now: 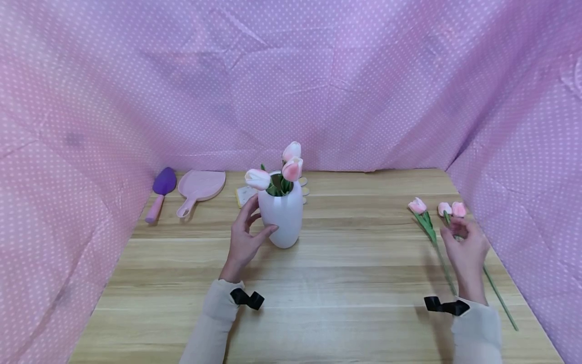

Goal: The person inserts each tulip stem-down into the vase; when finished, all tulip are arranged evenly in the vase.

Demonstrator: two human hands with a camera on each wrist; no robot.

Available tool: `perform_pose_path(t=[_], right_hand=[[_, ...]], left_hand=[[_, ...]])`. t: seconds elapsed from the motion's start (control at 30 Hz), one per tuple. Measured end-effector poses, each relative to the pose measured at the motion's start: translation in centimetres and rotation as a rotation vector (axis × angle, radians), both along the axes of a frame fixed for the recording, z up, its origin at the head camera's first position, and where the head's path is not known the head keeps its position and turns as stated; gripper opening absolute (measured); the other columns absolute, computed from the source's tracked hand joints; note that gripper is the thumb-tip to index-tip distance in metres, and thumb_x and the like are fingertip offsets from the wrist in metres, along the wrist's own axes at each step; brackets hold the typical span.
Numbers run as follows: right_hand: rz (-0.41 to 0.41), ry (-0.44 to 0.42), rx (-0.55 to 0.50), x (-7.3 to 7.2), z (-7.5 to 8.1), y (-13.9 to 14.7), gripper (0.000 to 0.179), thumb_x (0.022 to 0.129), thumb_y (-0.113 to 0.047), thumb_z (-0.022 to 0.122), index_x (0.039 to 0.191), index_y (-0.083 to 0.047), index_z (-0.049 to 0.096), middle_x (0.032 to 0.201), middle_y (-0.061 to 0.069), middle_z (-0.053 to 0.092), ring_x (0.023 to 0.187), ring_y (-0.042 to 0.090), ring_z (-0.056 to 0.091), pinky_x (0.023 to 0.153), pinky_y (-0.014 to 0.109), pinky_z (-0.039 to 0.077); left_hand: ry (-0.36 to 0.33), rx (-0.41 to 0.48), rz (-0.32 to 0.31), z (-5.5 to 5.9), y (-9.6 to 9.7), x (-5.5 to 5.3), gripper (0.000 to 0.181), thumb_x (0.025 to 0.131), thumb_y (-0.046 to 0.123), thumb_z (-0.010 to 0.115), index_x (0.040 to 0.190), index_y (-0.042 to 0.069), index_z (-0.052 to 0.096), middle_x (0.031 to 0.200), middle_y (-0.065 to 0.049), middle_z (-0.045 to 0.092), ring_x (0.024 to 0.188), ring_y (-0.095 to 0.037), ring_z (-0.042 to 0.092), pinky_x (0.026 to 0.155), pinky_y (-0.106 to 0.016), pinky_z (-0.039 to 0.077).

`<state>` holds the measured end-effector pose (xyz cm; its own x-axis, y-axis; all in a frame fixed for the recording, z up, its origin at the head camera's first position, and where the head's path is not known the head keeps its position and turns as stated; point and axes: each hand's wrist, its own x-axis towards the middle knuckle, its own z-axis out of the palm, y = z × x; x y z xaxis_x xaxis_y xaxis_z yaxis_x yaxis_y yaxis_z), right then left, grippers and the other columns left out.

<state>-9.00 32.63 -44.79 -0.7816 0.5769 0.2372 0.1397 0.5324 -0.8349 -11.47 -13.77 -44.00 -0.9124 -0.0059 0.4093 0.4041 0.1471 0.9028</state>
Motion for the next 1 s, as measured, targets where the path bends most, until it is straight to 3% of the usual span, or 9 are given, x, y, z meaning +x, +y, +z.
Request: perform_pose_path(t=[0.1, 0.23, 0.33, 0.4, 0.5, 0.63, 0.83, 1.0], right_hand=[[0.009, -0.152, 0.045, 0.3, -0.7, 0.8, 0.038, 0.089, -0.015, 0.067, 0.123, 0.000, 0.065, 0.079, -0.031, 0.057, 0.068, -0.023, 0.046, 0.070, 0.005, 0.036], [0.065, -0.294, 0.136, 0.9, -1.7, 1.6, 0.043, 0.091, -0.021, 0.066, 0.128, -0.001, 0.063, 0.104, 0.007, 0.073, 0.069, -0.023, 0.041, 0.064, 0.006, 0.038], [0.125, -0.354, 0.217, 1.3, -2.5, 1.9, 0.045, 0.092, -0.023, 0.065, 0.128, 0.003, 0.061, 0.118, 0.027, 0.069, 0.074, -0.007, 0.057, 0.065, 0.015, 0.041], [0.162, -0.384, 0.266, 1.5, -3.0, 2.1, 0.046, 0.093, -0.024, 0.064, 0.128, 0.006, 0.060, 0.117, 0.029, 0.068, 0.081, 0.015, 0.068, 0.068, 0.025, 0.045], [0.203, -0.418, 0.323, 1.7, -3.4, 2.3, 0.048, 0.093, -0.025, 0.063, 0.127, 0.010, 0.058, 0.114, 0.032, 0.067, 0.098, 0.043, 0.067, 0.072, 0.041, 0.048], [0.227, -0.476, 0.362, 1.9, -3.6, 2.5, 0.051, 0.092, -0.024, 0.063, 0.127, 0.013, 0.056, 0.113, 0.034, 0.065, 0.099, 0.048, 0.062, 0.076, 0.053, 0.048], [0.245, -0.608, 0.370, 2.0, -3.8, 2.8, 0.054, 0.094, -0.025, 0.059, 0.133, 0.012, 0.051, 0.124, 0.036, 0.061, 0.109, 0.051, 0.059, 0.078, 0.056, 0.050], [0.256, -0.673, 0.383, 1.9, -3.8, 2.8, 0.050, 0.094, -0.024, 0.056, 0.133, 0.008, 0.053, 0.127, 0.036, 0.057, 0.112, 0.052, 0.055, 0.075, 0.056, 0.051]], left_hand=[[0.000, 0.004, -0.002, 0.0, 0.0, 0.0, 0.081, 0.079, -0.009, 0.078, 0.150, 0.005, 0.041, 0.152, -0.015, 0.049, 0.132, -0.001, 0.049, 0.103, -0.021, 0.048], [-0.002, 0.003, -0.002, 0.1, 0.0, -0.1, 0.081, 0.079, -0.008, 0.078, 0.150, 0.005, 0.042, 0.152, -0.014, 0.049, 0.132, -0.001, 0.049, 0.103, -0.020, 0.048], [-0.006, 0.005, -0.001, 0.0, 0.0, 0.0, 0.080, 0.079, -0.008, 0.078, 0.150, 0.006, 0.042, 0.152, -0.013, 0.050, 0.133, -0.001, 0.049, 0.103, -0.020, 0.048], [-0.006, 0.007, 0.001, 0.0, -0.1, 0.0, 0.080, 0.079, -0.008, 0.078, 0.150, 0.006, 0.042, 0.151, -0.013, 0.050, 0.133, -0.001, 0.049, 0.103, -0.020, 0.048], [-0.002, 0.010, 0.001, 0.0, -0.1, -0.1, 0.081, 0.079, -0.008, 0.078, 0.150, 0.006, 0.042, 0.152, -0.013, 0.050, 0.133, -0.001, 0.049, 0.103, -0.019, 0.048], [0.003, 0.009, -0.001, 0.0, -0.1, 0.0, 0.081, 0.079, -0.008, 0.078, 0.150, 0.006, 0.042, 0.152, -0.014, 0.050, 0.133, -0.001, 0.049, 0.103, -0.018, 0.048], [0.004, 0.002, 0.003, -0.1, 0.0, 0.0, 0.080, 0.079, -0.008, 0.078, 0.150, 0.005, 0.042, 0.152, -0.014, 0.049, 0.133, 0.000, 0.049, 0.103, -0.018, 0.048], [-0.006, -0.003, 0.005, -0.2, 0.0, 0.1, 0.080, 0.079, -0.008, 0.078, 0.150, 0.006, 0.042, 0.152, -0.014, 0.049, 0.135, -0.009, 0.049, 0.104, -0.021, 0.048]])
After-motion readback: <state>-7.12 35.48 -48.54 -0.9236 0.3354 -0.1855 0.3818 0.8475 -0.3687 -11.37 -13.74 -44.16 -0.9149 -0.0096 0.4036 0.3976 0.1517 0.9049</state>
